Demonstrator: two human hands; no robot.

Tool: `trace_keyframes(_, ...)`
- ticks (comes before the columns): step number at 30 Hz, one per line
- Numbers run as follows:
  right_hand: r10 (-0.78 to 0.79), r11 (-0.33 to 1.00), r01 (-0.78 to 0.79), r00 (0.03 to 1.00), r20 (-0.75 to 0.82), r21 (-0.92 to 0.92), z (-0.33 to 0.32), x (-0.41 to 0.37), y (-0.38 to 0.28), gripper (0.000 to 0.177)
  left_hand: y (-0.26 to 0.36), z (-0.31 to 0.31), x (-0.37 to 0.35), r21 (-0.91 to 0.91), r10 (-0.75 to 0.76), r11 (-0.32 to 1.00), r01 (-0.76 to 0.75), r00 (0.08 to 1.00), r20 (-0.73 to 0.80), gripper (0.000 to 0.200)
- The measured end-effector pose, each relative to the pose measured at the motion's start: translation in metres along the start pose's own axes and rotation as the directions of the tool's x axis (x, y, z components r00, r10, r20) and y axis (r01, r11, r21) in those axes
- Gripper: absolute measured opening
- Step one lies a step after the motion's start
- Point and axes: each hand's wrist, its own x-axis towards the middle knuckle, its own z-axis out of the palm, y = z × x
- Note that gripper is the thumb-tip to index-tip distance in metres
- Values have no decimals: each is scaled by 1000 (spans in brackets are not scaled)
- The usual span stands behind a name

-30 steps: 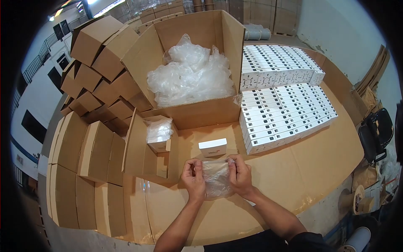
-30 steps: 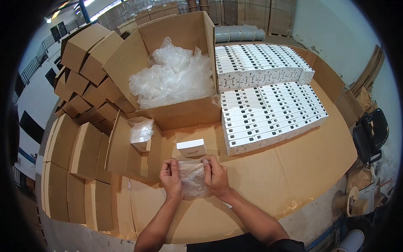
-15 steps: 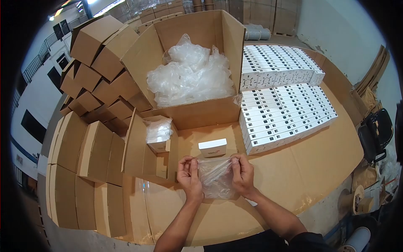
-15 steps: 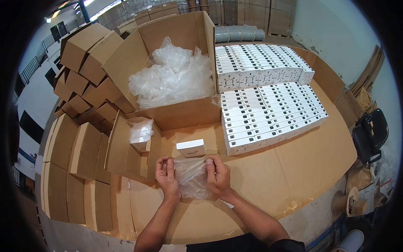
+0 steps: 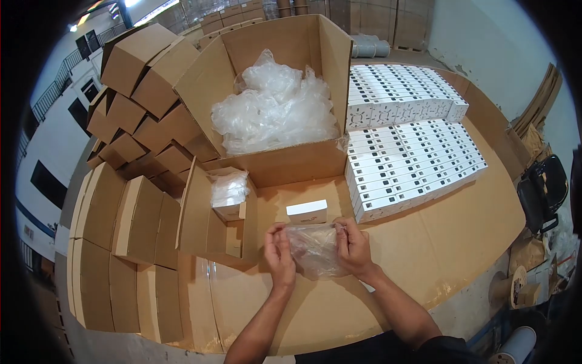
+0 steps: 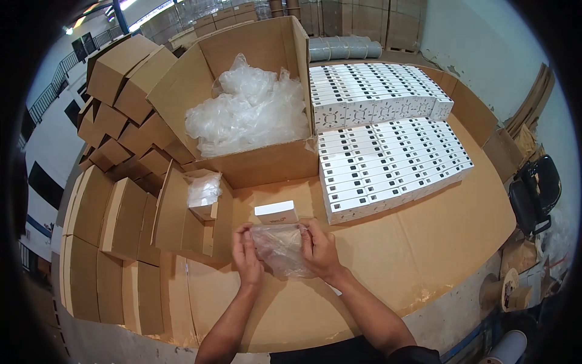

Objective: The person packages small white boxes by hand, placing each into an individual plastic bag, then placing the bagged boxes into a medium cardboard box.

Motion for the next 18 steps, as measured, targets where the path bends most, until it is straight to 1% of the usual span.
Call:
trace_keyframes(1, 0, 1000, 0, 1000, -2, 0, 1, -1, 1, 11, -3, -1, -1, -92, -115, 989, 116, 993, 21, 19)
trace_keyframes(2, 22, 1000, -22, 999, -42, -3, 1, -1, 1, 10, -4, -4, -3, -92, -115, 989, 116, 993, 21, 19)
trace_keyframes(3, 44, 999, -45, 996, -81, -5, 2, -1, 2, 10, -2, -8, -5, 111, -146, 985, 129, 976, 162, 20)
trace_keyframes(4, 44, 999, -44, 996, -80, -5, 2, -1, 4, 10, -1, -9, -7, 310, -203, 945, 109, 935, 290, 21)
trace_keyframes(5, 47, 998, -41, 986, -160, 38, 3, -1, 7, 10, -3, -7, -9, 243, -203, 961, 131, 933, 297, 19)
trace_keyframes(6, 54, 996, -35, 969, -241, 82, 3, -1, 8, 11, 3, -6, -10, 245, -205, 960, 133, 932, 297, 19)
trace_keyframes(7, 56, 996, -38, 969, -240, 82, 2, -2, 8, 11, 15, -3, -12, 282, -290, 939, 196, 892, 348, 16)
trace_keyframes(8, 17, 997, 6, 956, -294, 77, -1, 1, 8, 12, 22, -1, -10, 320, -368, 914, 250, 843, 393, 14)
trace_keyframes(9, -20, 996, 47, 937, -347, 70, -3, 2, 7, 13, 24, -3, -6, 320, -367, 914, 249, 844, 391, 14)
trace_keyframes(11, -12, 997, 36, 948, -317, 71, -7, 5, 0, 14, 29, -10, 1, 329, -496, 867, 374, 709, 501, 17)
trace_keyframes(12, -5, 997, 26, 958, -288, 71, -9, 6, -2, 15, 29, -14, 5, 328, -495, 868, 373, 709, 501, 17)
trace_keyframes(14, 6, 996, 20, 962, -274, 93, -9, 5, 2, 14, 30, -24, 13, 189, -397, 912, 364, 662, 636, 24)
trace_keyframes(15, 16, 993, 14, 966, -257, 114, -8, 4, 4, 14, 33, -29, 17, 191, -398, 911, 364, 661, 636, 24)
trace_keyframes(17, 36, 991, -4, 970, -239, 130, -8, 3, 1, 14, 39, -36, 22, 193, -391, 893, 406, 491, 778, 39)
trace_keyframes(18, 53, 989, -22, 974, -220, 144, -7, 3, 0, 15, 38, -34, 20, 193, -391, 893, 406, 492, 778, 39)
